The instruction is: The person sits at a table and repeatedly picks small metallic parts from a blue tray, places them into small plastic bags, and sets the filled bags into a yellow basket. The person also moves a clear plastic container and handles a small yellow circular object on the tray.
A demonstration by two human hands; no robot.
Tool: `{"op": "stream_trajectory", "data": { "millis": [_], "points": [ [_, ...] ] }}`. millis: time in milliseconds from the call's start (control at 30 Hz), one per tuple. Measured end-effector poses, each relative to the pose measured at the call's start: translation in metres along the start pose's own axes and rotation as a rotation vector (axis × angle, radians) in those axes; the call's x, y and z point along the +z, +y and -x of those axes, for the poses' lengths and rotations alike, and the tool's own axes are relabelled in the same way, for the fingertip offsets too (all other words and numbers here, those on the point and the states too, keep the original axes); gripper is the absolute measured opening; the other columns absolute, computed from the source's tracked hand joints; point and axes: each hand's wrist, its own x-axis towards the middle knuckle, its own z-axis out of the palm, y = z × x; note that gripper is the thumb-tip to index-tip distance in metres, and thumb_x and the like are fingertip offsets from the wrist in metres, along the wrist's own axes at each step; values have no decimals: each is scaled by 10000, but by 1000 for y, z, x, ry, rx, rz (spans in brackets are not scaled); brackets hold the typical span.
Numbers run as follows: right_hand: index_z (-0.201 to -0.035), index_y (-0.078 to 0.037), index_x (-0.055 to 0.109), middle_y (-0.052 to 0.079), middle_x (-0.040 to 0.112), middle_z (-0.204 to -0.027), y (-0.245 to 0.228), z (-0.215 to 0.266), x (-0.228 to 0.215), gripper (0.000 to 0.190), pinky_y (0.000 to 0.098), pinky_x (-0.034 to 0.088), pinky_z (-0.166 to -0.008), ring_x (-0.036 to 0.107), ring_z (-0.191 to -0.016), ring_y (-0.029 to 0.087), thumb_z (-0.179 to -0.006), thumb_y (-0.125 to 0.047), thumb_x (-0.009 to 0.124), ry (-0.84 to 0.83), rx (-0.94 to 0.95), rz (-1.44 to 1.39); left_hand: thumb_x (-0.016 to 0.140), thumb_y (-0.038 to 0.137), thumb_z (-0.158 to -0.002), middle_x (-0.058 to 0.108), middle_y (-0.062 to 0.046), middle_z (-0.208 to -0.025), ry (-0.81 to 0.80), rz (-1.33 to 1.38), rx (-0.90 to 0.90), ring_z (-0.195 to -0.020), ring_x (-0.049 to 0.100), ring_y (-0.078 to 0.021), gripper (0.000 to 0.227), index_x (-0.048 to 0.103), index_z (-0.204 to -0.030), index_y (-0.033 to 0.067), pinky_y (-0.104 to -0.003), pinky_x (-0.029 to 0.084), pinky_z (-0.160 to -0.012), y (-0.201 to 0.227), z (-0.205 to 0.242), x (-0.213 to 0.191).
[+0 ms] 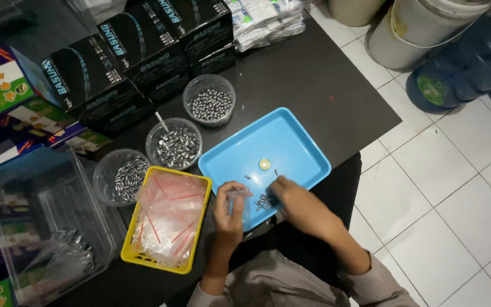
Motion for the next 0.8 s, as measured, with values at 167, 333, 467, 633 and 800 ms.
{"op": "stream_trajectory", "data": {
  "millis": [167, 333, 467, 633, 800],
  "points": [
    [-1111, 89, 481, 299, 504, -1112, 15, -21, -16, 542, 469, 522, -769, 576, -959, 468, -593, 148, 630, 189, 144, -32, 427, 271, -924, 583, -129, -767, 76, 89, 38, -700, 625, -209, 308, 508, -976, -21, -342, 491, -728, -9, 1, -1],
    [-1109, 81, 491, 282, 508, -1116, -1, -25, 1, 539, 465, 504, -821, 562, -1001, 458, -598, 144, 649, 148, 112, -109, 411, 276, -928, 568, -123, -742, 122, 130, 61, -691, 607, -188, 317, 481, -1002, -24, -313, 482, -723, -13, 0, -4],
    [-1060, 20, 530, 219, 562, -991, -12, -26, -3, 392, 449, 509, -750, 577, -927, 434, -685, 123, 480, 93, -27, -318, 446, 298, -911, 576, -122, -733, 97, 160, 68, -690, 585, -171, 341, 471, -1006, -28, -301, 467, -713, -13, -1, -2],
    [-1102, -25, 508, 179, 531, -1040, 4, -54, 3, 474, 428, 505, -788, 559, -971, 407, -653, 127, 515, 186, -81, -232, 558, 245, -867, 529, -102, -705, 76, 333, 53, -660, 547, -164, 322, 459, -1004, -29, -276, 461, -641, -7, 11, -6],
    [-1061, -7, 529, 161, 545, -1009, -17, -55, 13, 488, 395, 507, -827, 540, -988, 356, -596, 112, 619, -1, -191, -73, 696, 174, -754, 544, -104, -662, 103, 326, -48, -587, 533, -129, 398, 464, -995, -41, -222, 443, -548, -15, 48, -29]
  ]
}}
